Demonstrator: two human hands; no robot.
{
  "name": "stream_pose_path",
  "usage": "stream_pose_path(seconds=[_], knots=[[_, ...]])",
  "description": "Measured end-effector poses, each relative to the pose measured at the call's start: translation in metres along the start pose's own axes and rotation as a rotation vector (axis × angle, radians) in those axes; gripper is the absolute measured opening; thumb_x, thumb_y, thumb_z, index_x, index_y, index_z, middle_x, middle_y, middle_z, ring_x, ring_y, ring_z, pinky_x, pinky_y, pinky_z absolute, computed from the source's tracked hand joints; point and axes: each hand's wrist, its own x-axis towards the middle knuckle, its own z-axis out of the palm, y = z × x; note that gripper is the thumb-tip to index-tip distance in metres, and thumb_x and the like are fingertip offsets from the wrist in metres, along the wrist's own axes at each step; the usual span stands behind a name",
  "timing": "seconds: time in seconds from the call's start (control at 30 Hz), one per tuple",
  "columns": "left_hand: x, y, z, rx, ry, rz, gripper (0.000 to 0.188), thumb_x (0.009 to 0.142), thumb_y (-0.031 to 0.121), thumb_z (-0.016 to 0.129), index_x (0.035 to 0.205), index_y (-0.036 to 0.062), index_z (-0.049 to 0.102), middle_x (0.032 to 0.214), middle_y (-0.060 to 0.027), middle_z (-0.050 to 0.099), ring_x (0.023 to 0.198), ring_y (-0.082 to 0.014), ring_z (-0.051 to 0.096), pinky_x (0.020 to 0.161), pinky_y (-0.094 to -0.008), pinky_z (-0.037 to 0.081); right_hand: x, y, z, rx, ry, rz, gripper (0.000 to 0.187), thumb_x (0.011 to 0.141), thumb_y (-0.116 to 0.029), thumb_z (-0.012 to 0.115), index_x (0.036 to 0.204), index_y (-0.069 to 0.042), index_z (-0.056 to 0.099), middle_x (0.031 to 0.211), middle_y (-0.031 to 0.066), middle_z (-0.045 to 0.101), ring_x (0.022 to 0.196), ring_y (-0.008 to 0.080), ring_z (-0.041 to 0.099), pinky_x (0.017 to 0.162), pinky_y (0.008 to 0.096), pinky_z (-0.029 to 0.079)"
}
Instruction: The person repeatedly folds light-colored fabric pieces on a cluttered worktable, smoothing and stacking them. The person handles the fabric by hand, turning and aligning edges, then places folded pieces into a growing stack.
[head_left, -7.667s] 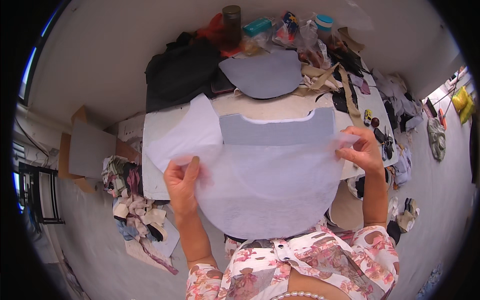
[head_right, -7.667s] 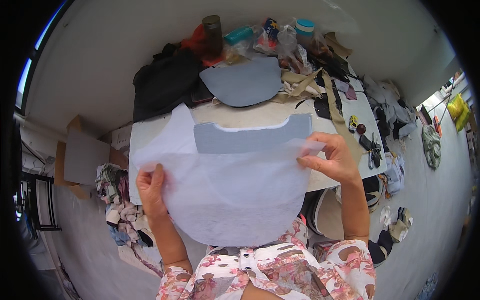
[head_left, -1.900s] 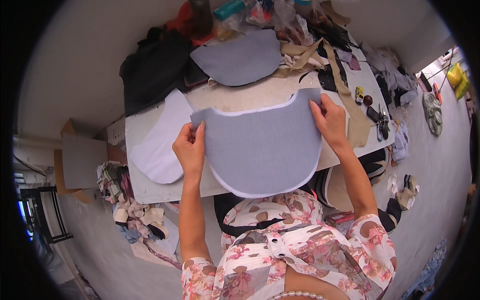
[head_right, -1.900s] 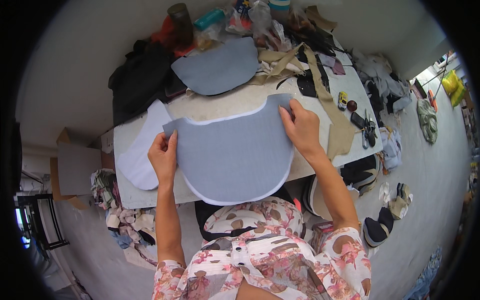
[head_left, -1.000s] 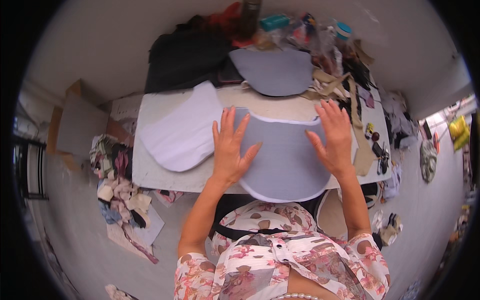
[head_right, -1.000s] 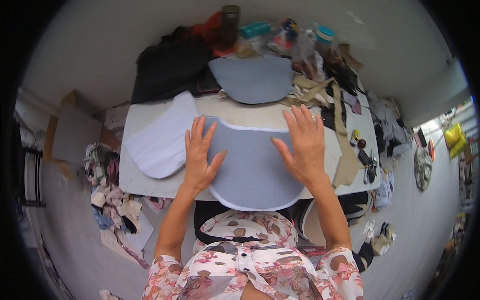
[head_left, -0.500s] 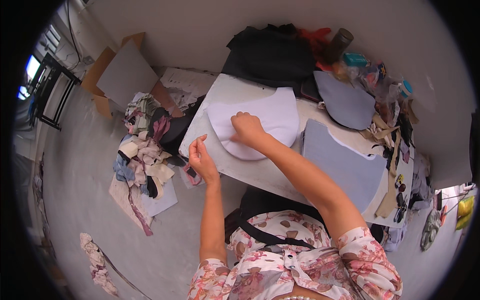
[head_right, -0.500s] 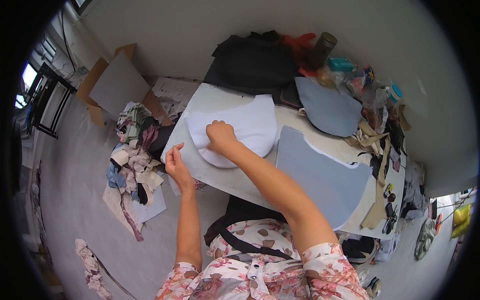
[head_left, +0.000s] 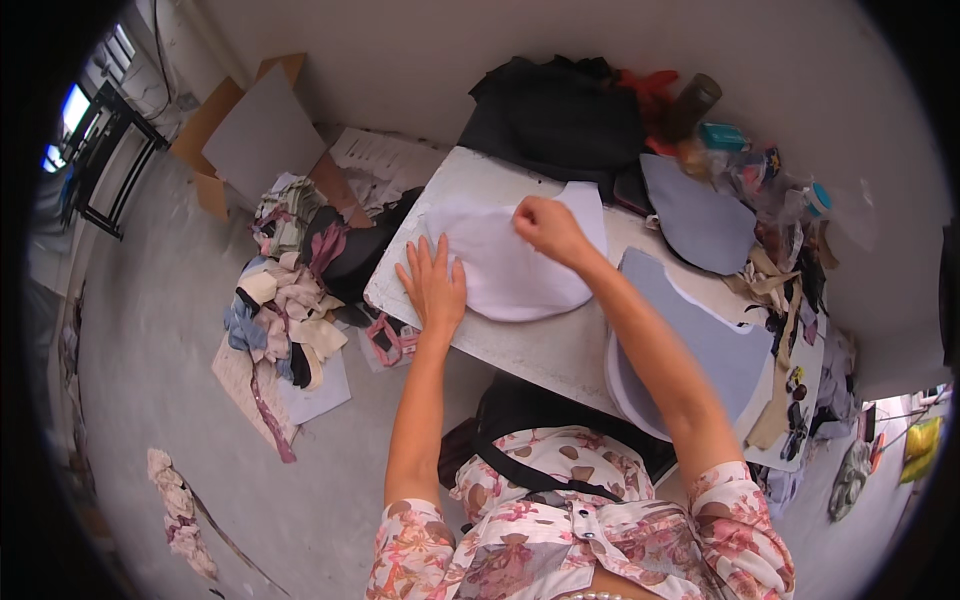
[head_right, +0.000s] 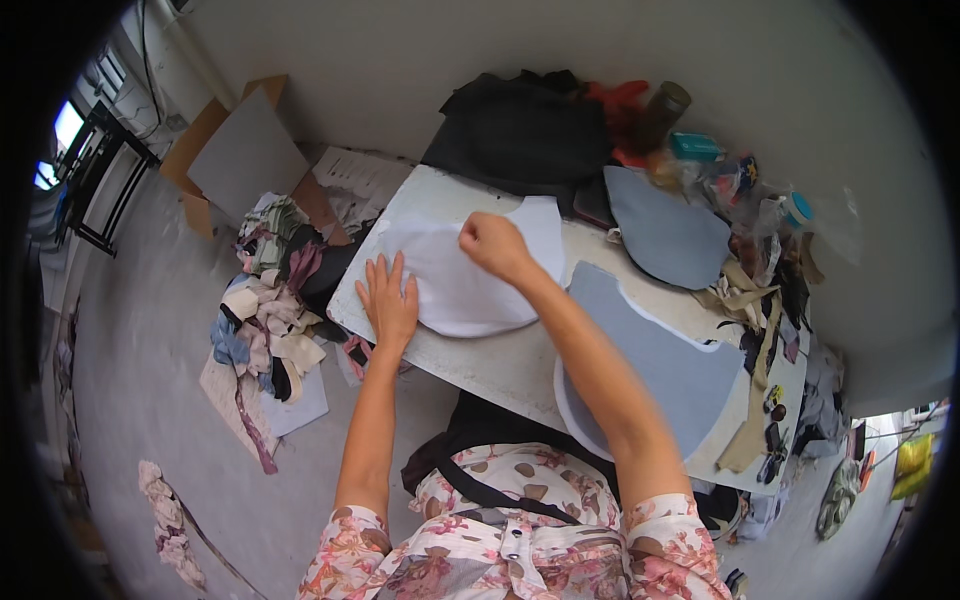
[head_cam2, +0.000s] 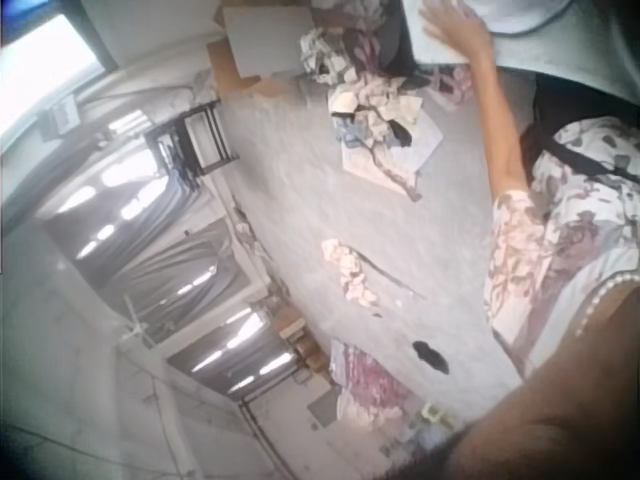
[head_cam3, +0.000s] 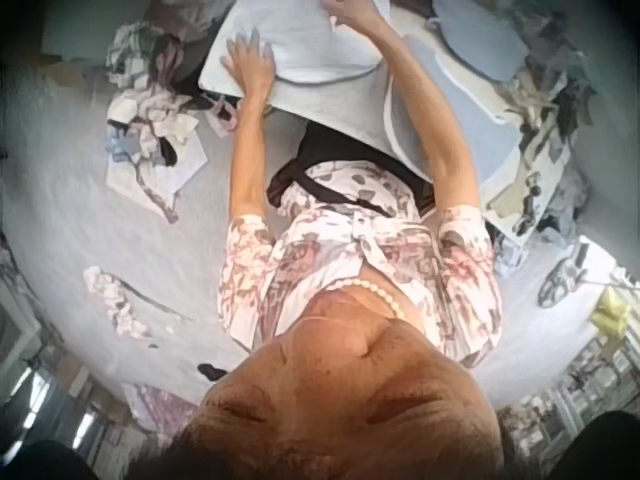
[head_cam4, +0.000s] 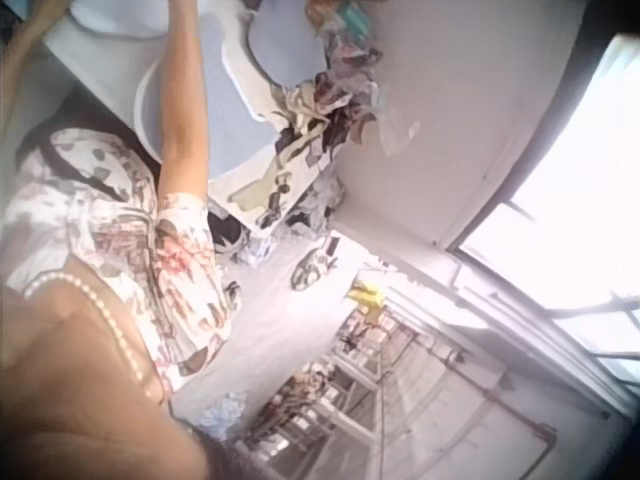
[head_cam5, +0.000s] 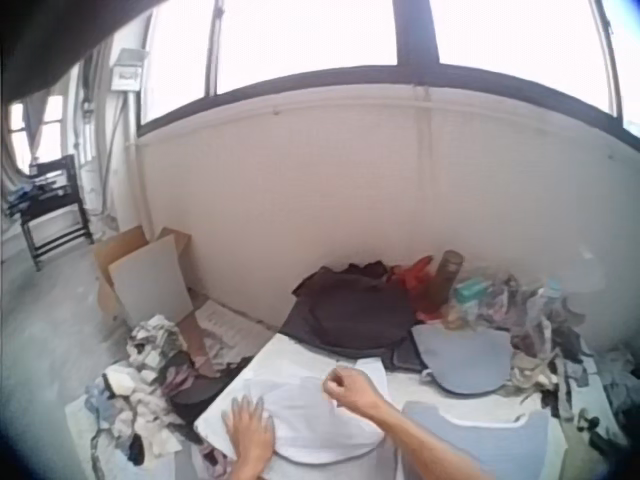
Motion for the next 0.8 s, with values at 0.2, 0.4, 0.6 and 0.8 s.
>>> stream_pose_path(seconds=[0.2, 0.4, 0.6, 0.8], knots=[[-0.001, -0.005, 0.009, 0.049, 0.002, 0.027, 0.051, 0.091, 0.028, 0.052, 0.139, 0.0119, 0.047, 0.143, -0.0225, 0.040, 0.138, -0.0384, 0.027, 0.113, -0.0574, 0.011, -0.021, 0.018, -0.140, 0.862, 0.197, 0.023, 0.018, 0.091, -0.023, 0.054, 0.096, -0.007, 0.059, 0.089, 0.0001, 0.063, 0.082, 0.0105, 0.060, 0.074, 0.0279, 0.051], [0.017, 0.017, -0.027, -0.054, 0.161, 0.033, 0.054, 0.085, 0.027, 0.062, 0.134, 0.0047, 0.051, 0.142, -0.0248, 0.039, 0.137, -0.0389, 0.030, 0.108, -0.0562, 0.024, -0.074, -0.024, -0.209, 0.584, 0.273, -0.279, 0.011, 0.089, -0.017, 0.055, 0.093, -0.007, 0.057, 0.089, -0.0001, 0.062, 0.081, 0.0096, 0.058, 0.077, 0.0276, 0.048], [0.052, 0.166, -0.156, -1.303, -0.291, 0.263, 0.059, 0.090, 0.047, 0.062, 0.120, -0.0041, 0.059, 0.101, -0.0111, 0.067, 0.095, -0.0175, 0.063, 0.077, -0.0278, 0.049, -0.105, -0.090, -0.162, -0.276, 0.313, -0.722, 0.018, 0.072, -0.001, 0.065, 0.085, -0.006, 0.054, 0.090, 0.0078, 0.061, 0.079, 0.0248, 0.062, 0.066, 0.0332, 0.050], [0.054, 0.200, -0.179, -0.918, -0.176, 0.360, 0.019, 0.085, 0.017, 0.071, 0.092, -0.0001, 0.069, 0.074, -0.0040, 0.068, 0.067, -0.0079, 0.060, 0.061, -0.0226, 0.047, -0.112, -0.092, -0.147, -0.200, 0.402, -0.773, 0.029, 0.070, -0.009, 0.073, 0.096, -0.006, 0.059, 0.102, 0.0080, 0.062, 0.094, 0.0265, 0.061, 0.078, 0.0351, 0.051]])
